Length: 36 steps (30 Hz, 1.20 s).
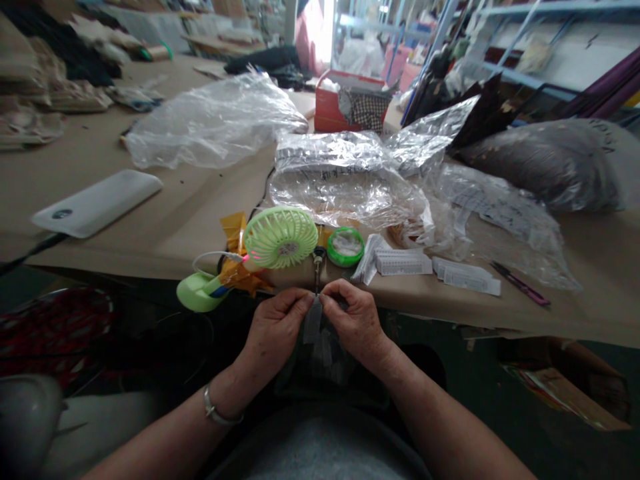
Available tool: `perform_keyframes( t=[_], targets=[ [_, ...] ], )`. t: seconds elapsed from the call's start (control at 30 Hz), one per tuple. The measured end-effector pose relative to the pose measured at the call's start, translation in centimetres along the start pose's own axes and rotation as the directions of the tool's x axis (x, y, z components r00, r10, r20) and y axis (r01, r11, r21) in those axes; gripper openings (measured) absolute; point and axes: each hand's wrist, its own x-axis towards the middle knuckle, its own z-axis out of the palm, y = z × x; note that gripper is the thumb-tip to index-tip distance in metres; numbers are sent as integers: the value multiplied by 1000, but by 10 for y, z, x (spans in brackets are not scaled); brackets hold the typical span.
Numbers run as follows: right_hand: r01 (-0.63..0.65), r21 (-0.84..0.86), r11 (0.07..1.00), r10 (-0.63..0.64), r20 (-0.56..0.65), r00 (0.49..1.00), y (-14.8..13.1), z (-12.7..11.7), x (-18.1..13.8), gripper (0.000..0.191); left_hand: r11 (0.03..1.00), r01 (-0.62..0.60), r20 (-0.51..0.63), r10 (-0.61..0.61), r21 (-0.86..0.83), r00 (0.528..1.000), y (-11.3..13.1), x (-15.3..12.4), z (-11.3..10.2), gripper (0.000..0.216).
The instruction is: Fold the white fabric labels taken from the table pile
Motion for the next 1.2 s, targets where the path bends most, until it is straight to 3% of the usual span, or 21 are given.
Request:
perform_keyframes(
  t=[0.27, 0.6, 0.73, 0.87, 1.0, 1.1, 1.2],
  targets=[
    [39, 31, 999, -39, -4, 999, 1, -1, -1, 10, 999, -41, 1, 41, -4, 999, -1, -2, 1, 17],
    [61, 11, 998, -62, 19, 998, 4, -4, -11, 10, 998, 19, 33, -17, -62, 999, -2, -11, 2, 17],
    [192, -91, 977, -188, 46, 981, -9, -13, -16, 8, 994, 48, 46, -44, -98, 998, 0, -13, 0, 16],
    [414, -308, 857, -430, 16, 903, -28, -40, -8, 14, 988, 126, 50, -122, -88, 991, -8, -20, 2, 18],
    [466, -575, 673, -561, 15, 828, -32, -64, 21, 17, 965, 248, 118, -237, -82, 964, -33, -30, 15, 21],
    [421, -742, 521, -513, 122, 849, -29, -66, 44, 29, 959, 282, 162, -277, -9, 947, -51, -32, 23, 22],
    [393, -801, 452, -420, 197, 886, -26, -61, 54, 30, 964, 264, 180, -264, 23, 948, -59, -27, 22, 23]
  ],
)
